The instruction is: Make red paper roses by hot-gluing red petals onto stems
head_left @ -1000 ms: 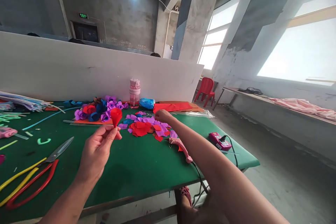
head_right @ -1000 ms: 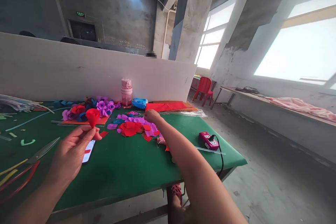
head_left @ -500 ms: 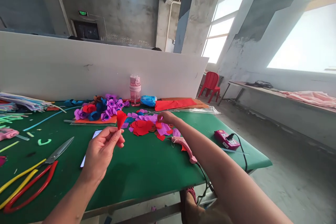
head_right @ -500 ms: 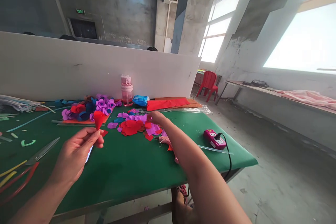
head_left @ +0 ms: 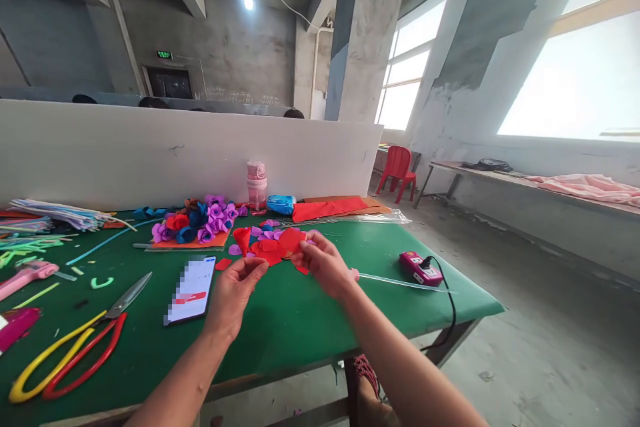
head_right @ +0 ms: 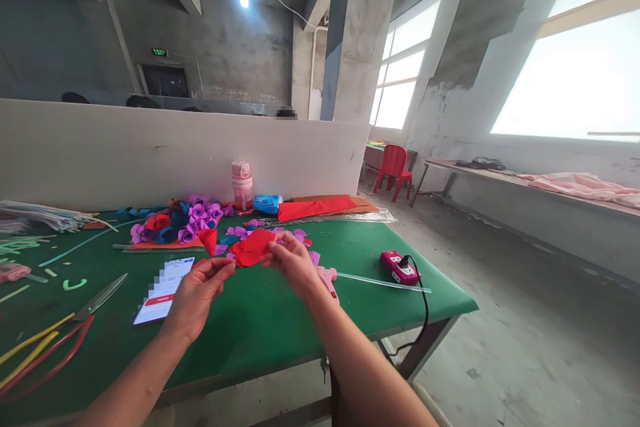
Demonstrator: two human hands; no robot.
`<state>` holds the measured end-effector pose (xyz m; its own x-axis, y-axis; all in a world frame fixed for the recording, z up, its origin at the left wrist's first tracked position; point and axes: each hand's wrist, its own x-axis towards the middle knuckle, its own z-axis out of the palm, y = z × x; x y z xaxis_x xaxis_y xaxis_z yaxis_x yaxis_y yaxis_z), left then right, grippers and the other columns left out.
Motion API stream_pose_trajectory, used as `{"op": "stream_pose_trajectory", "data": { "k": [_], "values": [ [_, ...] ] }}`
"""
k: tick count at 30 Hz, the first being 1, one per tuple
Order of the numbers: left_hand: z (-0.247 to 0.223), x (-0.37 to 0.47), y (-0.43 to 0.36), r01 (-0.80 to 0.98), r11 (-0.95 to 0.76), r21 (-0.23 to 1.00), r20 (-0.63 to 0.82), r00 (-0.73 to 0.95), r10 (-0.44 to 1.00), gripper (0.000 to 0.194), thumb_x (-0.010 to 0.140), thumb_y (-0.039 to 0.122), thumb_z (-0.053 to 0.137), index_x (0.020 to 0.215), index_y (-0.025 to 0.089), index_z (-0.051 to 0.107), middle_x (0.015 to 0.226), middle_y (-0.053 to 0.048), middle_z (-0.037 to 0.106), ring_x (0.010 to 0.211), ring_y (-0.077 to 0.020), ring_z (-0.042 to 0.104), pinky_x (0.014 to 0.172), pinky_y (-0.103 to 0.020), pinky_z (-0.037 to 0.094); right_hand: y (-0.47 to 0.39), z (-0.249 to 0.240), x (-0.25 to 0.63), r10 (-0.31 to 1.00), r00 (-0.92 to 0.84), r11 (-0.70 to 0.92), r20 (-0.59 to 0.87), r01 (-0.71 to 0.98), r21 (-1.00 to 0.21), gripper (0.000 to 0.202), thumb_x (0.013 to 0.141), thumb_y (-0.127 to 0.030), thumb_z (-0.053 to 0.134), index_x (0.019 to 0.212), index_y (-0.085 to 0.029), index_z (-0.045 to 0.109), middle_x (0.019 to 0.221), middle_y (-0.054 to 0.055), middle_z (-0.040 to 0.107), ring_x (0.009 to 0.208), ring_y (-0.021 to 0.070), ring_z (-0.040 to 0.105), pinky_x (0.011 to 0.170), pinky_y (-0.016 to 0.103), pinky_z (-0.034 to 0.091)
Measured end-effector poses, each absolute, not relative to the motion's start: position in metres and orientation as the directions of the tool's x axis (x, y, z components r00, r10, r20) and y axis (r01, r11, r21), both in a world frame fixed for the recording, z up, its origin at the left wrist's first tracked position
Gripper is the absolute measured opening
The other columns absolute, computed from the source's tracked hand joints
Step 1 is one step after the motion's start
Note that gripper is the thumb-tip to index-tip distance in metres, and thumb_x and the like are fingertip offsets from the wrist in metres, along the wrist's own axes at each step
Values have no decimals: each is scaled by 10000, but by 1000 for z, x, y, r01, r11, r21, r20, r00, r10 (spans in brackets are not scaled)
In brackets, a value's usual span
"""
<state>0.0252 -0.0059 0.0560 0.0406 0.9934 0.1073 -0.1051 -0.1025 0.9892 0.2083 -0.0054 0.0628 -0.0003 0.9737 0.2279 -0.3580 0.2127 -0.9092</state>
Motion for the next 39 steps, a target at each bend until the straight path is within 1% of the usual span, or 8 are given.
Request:
{"op": "stream_pose_trajectory", "data": {
  "k": [6,15,20,23,28,33,36,39],
  "values": [
    [53,41,-29,-253,70,965,-5,248,969,417,639,539,708,746,143,631,501,67,419,454,-53,301,440,-197,239,-51,37,179,992,27,122,125,-494,-861,372,647,-421,750,778,-200,482,571,-51,595,530,115,626,557,215,477],
    [43,46,-28,-123,0,992,17,135,991,350,531,403,805,729,155,657,539,56,495,496,-65,368,484,-200,284,-67,27,179,986,49,168,161,-354,-920,362,646,-457,721,745,-192,496,589,-38,612,538,117,593,563,244,475],
    [43,39,-29,44,-64,997,53,219,974,328,587,446,756,715,158,664,541,51,491,490,-69,332,475,-214,250,-77,33,229,968,121,197,219,169,-966,284,768,-475,586,825,-206,515,692,-4,628,600,144,586,551,255,442],
    [48,38,-32,88,-21,996,-5,291,957,318,583,439,749,686,153,656,524,53,476,482,-67,307,468,-218,229,-77,25,271,928,252,59,275,629,-775,225,805,-432,520,768,-211,500,787,33,645,764,192,603,646,285,430],
    [51,38,-36,138,-3,990,-44,338,940,269,594,406,732,659,158,650,596,23,568,511,-75,359,501,-222,276,-70,3,302,946,321,-259,51,839,-479,217,741,-342,526,882,-179,548,942,98,645,882,237,597,680,293,397],
    [49,35,-36,208,-27,978,-49,351,935,238,622,395,710,655,164,667,598,14,584,540,-89,399,509,-224,289,-59,4,303,934,355,-336,-38,839,-428,164,692,-281,524,816,-183,566,862,85,646,833,247,597,620,288,379],
    [49,31,-35,230,-26,973,-57,345,937,243,626,400,710,677,164,681,599,12,589,544,-92,409,504,-225,286,-58,11,306,929,346,-341,-134,655,-674,128,712,-303,538,669,-184,532,577,4,541,611,179,549,533,255,371],
    [47,26,-29,238,-27,971,-56,335,941,251,625,406,706,691,166,678,604,19,585,540,-88,401,495,-223,276,-65,19,304,931,293,-269,-219,141,-953,134,711,-285,590,668,-171,535,532,-31,488,503,105,479,493,219,421]
  ]
}}
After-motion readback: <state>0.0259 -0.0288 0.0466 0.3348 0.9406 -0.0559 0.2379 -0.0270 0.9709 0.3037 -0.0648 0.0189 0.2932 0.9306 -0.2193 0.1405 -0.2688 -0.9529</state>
